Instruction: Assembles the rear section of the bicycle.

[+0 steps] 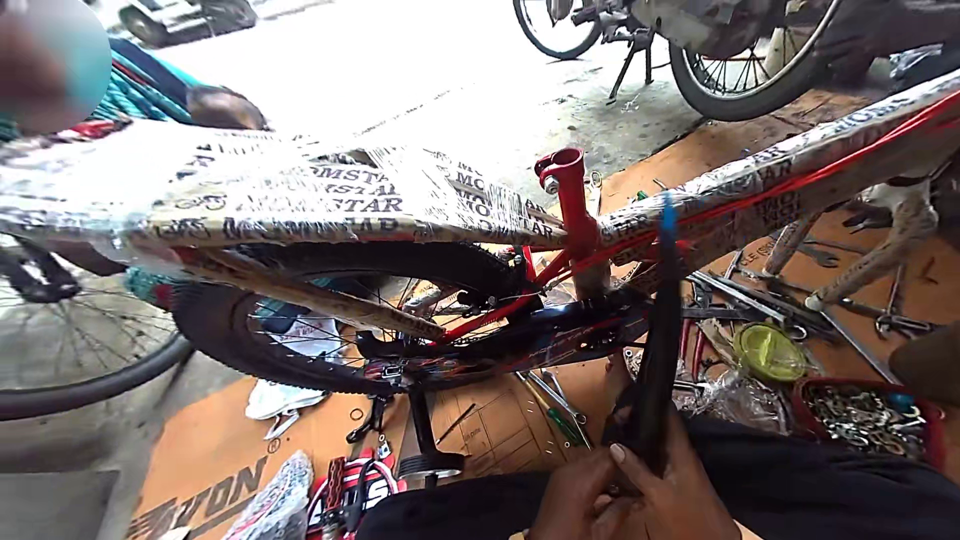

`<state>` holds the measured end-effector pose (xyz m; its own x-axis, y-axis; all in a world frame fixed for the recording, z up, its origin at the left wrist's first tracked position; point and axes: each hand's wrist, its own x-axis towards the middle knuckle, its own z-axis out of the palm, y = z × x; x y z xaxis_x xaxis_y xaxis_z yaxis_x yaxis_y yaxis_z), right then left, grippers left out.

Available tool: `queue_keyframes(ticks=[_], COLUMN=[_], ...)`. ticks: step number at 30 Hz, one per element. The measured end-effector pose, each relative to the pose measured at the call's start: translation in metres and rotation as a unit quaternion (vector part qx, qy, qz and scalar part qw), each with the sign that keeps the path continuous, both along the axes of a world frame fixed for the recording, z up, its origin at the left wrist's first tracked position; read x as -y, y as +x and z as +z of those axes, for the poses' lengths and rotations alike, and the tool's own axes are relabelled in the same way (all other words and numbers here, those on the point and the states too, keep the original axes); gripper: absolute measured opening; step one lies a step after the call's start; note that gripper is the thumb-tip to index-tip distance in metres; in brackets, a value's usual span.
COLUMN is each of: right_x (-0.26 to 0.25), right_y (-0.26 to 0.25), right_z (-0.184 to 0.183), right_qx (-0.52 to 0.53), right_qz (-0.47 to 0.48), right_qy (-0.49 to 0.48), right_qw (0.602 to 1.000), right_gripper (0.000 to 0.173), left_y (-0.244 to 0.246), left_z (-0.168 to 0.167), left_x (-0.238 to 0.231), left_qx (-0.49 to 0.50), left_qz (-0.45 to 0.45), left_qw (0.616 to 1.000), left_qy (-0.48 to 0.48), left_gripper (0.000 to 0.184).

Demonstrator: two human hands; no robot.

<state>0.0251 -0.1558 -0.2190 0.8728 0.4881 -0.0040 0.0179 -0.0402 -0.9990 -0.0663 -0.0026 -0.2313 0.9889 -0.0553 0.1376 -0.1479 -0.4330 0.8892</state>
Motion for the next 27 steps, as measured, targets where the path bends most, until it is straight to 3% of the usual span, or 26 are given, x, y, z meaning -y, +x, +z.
queue_keyframes(ticks=[2,5,8,14,20,24,27], right_x=[0.01,0.019,0.013,-0.027,-0.047,-0.038,-0.034], right_y=[0.015,0.033,0.043,0.059,0.071,0.099,0.134], right_z=[0.005,0.014,0.02,0.05,0.082,0.11,0.133], right_qx=[0.117,0.249,0.307,0.386,0.409,0.427,0.456], right_qz=[0.012,0.027,0.013,-0.002,0.085,0.108,0.054], right_qy=[-0.067,-0.12,-0.135,-0.16,-0.103,-0.049,-0.013], right_qw=[0.991,0.961,0.942,0.909,0.903,0.896,0.888], right_gripper=[0.094,0.087,0.08,0.078,0.076,0.076,0.062], left_y=[0.002,0.004,0.013,0.043,0.058,0.064,0.069], left_z=[0.002,0.009,0.018,0.056,0.087,0.105,0.114], left_x=[-0.005,-0.019,-0.035,-0.034,-0.025,-0.037,-0.04], left_qx=[-0.014,0.012,0.061,0.09,0.098,0.103,0.105], left_qz=[-0.02,0.049,0.103,0.116,0.167,0.119,0.098], left_qw=[0.998,0.991,0.983,0.975,0.937,0.951,0.956], left_qy=[-0.056,-0.126,-0.141,-0.168,-0.29,-0.267,-0.254], left_gripper=[0.027,0.031,0.039,0.064,0.023,0.02,0.021])
